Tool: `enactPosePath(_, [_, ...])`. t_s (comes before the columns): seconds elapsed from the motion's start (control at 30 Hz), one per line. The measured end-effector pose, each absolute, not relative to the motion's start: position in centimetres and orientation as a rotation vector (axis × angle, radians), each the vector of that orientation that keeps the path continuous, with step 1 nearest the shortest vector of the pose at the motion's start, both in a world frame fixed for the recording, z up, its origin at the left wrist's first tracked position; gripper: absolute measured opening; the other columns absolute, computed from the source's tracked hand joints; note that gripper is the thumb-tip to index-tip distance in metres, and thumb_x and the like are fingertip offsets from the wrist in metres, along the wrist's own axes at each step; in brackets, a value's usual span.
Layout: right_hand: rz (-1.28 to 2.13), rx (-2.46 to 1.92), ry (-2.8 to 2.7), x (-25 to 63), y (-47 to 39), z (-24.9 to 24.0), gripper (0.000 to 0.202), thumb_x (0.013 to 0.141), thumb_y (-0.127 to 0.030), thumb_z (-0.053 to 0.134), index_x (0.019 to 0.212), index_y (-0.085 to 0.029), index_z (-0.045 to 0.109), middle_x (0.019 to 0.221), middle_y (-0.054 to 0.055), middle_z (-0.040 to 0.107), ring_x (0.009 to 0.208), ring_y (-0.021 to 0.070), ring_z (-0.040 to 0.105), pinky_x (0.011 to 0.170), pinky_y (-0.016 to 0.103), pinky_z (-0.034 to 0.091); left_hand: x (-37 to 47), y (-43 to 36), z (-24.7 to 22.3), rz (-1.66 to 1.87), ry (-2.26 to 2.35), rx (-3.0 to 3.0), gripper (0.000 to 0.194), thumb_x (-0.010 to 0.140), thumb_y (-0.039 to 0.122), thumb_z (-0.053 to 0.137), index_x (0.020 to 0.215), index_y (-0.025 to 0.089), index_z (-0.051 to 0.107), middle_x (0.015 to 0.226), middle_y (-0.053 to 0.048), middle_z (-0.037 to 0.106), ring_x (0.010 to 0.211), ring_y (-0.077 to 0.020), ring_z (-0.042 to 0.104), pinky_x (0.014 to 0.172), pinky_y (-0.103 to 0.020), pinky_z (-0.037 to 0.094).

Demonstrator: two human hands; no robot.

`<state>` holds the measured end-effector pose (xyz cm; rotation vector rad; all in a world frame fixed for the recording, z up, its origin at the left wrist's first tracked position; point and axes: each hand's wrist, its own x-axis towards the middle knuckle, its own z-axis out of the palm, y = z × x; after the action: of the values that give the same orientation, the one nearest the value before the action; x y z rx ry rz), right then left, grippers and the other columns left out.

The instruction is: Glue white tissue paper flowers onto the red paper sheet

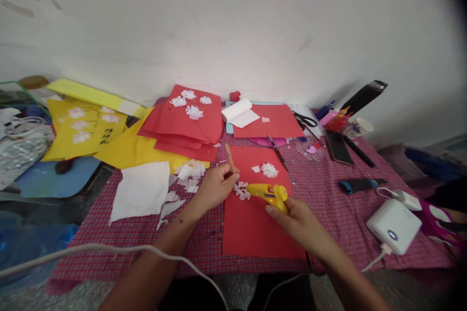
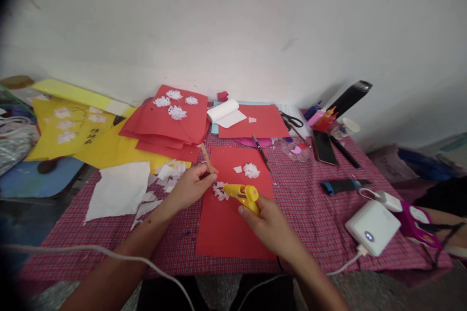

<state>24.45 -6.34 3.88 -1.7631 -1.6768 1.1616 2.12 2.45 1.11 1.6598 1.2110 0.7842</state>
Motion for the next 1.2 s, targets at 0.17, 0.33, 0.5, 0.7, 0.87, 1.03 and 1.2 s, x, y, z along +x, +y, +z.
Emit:
enactPosePath(0.17, [1.174, -1.728, -1.634, 24.4, -6.5, 3.7, 0.027, 0.087, -0.044, 0.058, 0.079, -0.018, 0.061, 0.061, -0.003, 0.046, 0.053, 0.0119, 0.037, 0.048, 0.024, 0.029, 2.1, 2.4, 0.8, 0.797, 1.203, 1.664, 0.019, 0.09, 0.031, 0.055, 0.092, 0.018, 0.069, 0.083, -0.003, 0.071, 0.076, -0.0181, 0.064, 0.068, -0.028, 0.047])
enactPosePath(0.33, [1.184, -1.72, -1.577, 24.7, -6.7, 3.4, 0.027, 0.086, -0.044, 0.062, 0.081, -0.017, 0.064, 0.062, -0.002, 0.051, 0.053, 0.0122, 0.04, 0.047, 0.023, 0.03, 2.2, 2.3, 0.9, 0.77, 1.181, 1.668, 0.019, 0.09, 0.031, 0.056, 0.093, 0.018, 0.07, 0.085, -0.003, 0.073, 0.076, -0.0182, 0.065, 0.069, -0.028, 0.047])
enactPosePath(0.5, [1.218, -1.705, -1.539, 25.5, -7.4, 3.2, 0.033, 0.088, -0.049, 0.061, 0.093, -0.017, 0.066, 0.067, 0.0, 0.054, 0.057, 0.0132, 0.043, 0.051, 0.025, 0.034, 2.3, 2.1, 1.1, 0.743, 1.169, 1.713, 0.019, 0.09, 0.028, 0.056, 0.092, 0.017, 0.071, 0.084, -0.003, 0.073, 0.076, -0.0177, 0.065, 0.069, -0.027, 0.046])
enactPosePath(0.7, [1.3, -1.765, -1.385, 26.2, -8.3, 2.9, 0.039, 0.085, -0.057, 0.06, 0.074, -0.02, 0.056, 0.056, -0.004, 0.045, 0.049, 0.0117, 0.039, 0.046, 0.025, 0.031, 2.4, 1.9, 1.1, 0.695, 1.17, 1.848, 0.023, 0.091, 0.03, 0.055, 0.084, 0.017, 0.073, 0.077, -0.002, 0.071, 0.071, -0.0165, 0.063, 0.065, -0.026, 0.043])
enactPosePath(0.87, [1.306, -1.729, -1.309, 26.8, -8.8, 2.2, 0.041, 0.086, -0.058, 0.06, 0.071, -0.021, 0.054, 0.053, -0.003, 0.049, 0.05, 0.0135, 0.044, 0.048, 0.026, 0.034, 2.6, 1.8, 1.3, 0.655, 1.208, 1.925, 0.023, 0.09, 0.031, 0.056, 0.078, 0.019, 0.072, 0.074, -0.003, 0.07, 0.07, -0.0172, 0.061, 0.066, -0.026, 0.043])
enactPosePath(1.03, [1.307, -1.718, -1.281, 27.3, -9.2, 1.6, 0.044, 0.088, -0.06, 0.059, 0.071, -0.02, 0.057, 0.052, -0.002, 0.052, 0.05, 0.0137, 0.045, 0.049, 0.027, 0.034, 2.7, 1.8, 1.3, 0.625, 1.196, 1.977, 0.024, 0.091, 0.031, 0.054, 0.079, 0.019, 0.071, 0.074, -0.003, 0.069, 0.07, -0.0172, 0.061, 0.067, -0.026, 0.044])
enactPosePath(1.2, [1.307, -1.699, -1.266, 27.3, -9.2, 1.7, 0.045, 0.086, -0.061, 0.06, 0.07, -0.019, 0.059, 0.051, -0.002, 0.052, 0.049, 0.0135, 0.044, 0.048, 0.027, 0.034, 2.6, 1.8, 1.3, 0.624, 1.185, 1.983, 0.025, 0.092, 0.03, 0.053, 0.077, 0.019, 0.069, 0.075, -0.003, 0.069, 0.07, -0.0169, 0.061, 0.066, -0.026, 0.042])
